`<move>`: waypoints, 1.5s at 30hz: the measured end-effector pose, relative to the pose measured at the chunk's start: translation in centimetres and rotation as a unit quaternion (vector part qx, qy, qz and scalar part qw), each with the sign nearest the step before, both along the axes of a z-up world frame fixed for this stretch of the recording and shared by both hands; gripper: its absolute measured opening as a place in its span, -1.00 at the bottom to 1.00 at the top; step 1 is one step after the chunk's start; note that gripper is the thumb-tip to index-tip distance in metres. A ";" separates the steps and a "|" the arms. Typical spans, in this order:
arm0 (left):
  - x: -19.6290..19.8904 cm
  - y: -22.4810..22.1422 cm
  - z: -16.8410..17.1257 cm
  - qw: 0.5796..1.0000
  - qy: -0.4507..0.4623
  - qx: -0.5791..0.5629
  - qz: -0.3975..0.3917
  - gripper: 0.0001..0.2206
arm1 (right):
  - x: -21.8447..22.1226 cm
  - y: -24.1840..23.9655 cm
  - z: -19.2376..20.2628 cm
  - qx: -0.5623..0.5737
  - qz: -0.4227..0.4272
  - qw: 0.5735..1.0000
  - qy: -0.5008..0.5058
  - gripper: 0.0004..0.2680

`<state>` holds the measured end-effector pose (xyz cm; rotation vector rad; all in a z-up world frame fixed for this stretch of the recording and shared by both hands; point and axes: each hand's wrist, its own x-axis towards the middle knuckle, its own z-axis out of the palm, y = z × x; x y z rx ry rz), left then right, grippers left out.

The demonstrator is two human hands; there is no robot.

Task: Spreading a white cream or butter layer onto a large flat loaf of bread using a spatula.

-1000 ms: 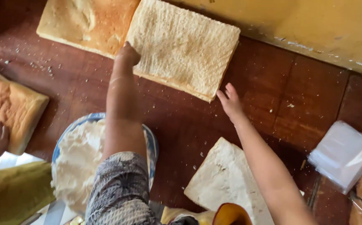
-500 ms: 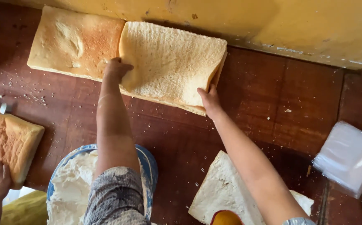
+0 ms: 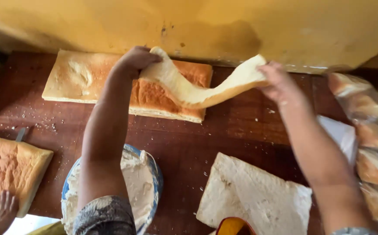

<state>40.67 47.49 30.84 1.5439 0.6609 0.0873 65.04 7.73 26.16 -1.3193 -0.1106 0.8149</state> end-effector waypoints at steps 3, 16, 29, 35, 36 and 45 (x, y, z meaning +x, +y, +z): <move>1.4 -5.6 6.1 0.997 -0.057 -0.034 -0.044 -0.75 | 3.1 -7.8 5.6 -0.061 -0.057 0.994 -0.070 -0.77; -12.7 -36.4 4.9 0.871 -0.340 -0.040 0.352 -0.41 | -18.4 -37.9 -0.8 0.266 -0.425 0.779 -0.378 -0.41; -7.6 -56.1 -1.0 0.801 -0.162 -0.534 0.218 -0.47 | -22.4 -31.1 -18.3 0.327 -0.255 0.880 0.232 -0.57; -8.6 -56.8 0.0 0.808 -0.169 -0.515 0.230 -0.48 | -21.1 -32.9 -14.8 0.658 -0.107 0.594 0.450 -0.51; -9.1 -57.2 -0.3 0.808 -0.167 -0.514 0.234 -0.49 | -21.7 -33.6 -15.0 0.649 -0.108 0.603 0.451 -0.51; -14.8 -48.7 -12.1 0.826 -0.135 -0.496 0.232 -0.50 | -25.0 -37.1 -19.7 0.591 -0.119 0.664 0.442 -0.48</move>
